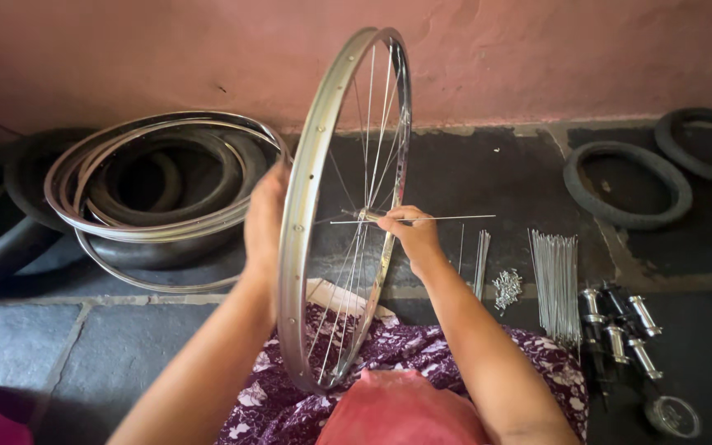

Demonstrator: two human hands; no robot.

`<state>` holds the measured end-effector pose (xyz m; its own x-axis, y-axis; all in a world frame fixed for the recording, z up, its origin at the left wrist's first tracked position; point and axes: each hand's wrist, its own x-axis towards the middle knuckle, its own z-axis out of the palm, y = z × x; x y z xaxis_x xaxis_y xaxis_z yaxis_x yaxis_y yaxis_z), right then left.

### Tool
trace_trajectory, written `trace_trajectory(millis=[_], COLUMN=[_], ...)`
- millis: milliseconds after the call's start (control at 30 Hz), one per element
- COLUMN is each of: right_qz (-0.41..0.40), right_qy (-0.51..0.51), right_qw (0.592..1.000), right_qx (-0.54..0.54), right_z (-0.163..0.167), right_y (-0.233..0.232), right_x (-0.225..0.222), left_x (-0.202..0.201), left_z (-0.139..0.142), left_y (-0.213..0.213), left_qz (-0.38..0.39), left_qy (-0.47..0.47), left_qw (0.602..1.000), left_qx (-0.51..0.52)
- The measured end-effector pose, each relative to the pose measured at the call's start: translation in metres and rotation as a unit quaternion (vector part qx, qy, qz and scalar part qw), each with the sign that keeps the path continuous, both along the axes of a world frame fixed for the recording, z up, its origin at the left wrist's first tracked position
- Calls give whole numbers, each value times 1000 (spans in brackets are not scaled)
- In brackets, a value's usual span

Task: The person sits on the floor lacing spokes into a bicycle wheel rim, threading each spoke through the hub flange and rim holes and twisting it to secure it, rotating the wheel as they work around it. Bundles of loose spokes, spare rims, tires and hubs lie on the floor beside them.

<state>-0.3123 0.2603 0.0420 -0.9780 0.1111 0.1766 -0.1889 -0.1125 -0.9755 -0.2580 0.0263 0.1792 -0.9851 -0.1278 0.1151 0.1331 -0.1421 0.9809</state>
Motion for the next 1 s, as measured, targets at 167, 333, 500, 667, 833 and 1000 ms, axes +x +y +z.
trace_trajectory(millis=[167,333,500,667,833,1000], right_qz=[-13,-21,-23,-82,-68,-77], right_qy=[23,28,86,150,110,88], right_qw=[1000,998,986,958,972,983], right_qx=[7,44,141,232,195,144], right_z=[0,2,-3,-17,-15,-7], right_y=[-1,-3,3,-5,-4,4], right_x=[7,14,19,14,18,23], left_x=[-21,-45,-40,-36,-60,-47], left_z=[-125,-157,-137,-133,-140,-136], left_y=[21,45,28,14,-4,-65], left_qz=[-51,-128,-95,-114,-111,156], left_qy=[-293,-186,-163,-164,-62,-78], left_qw=[925,930,938,935,965,918], left_qx=[236,290,290,293,229,355])
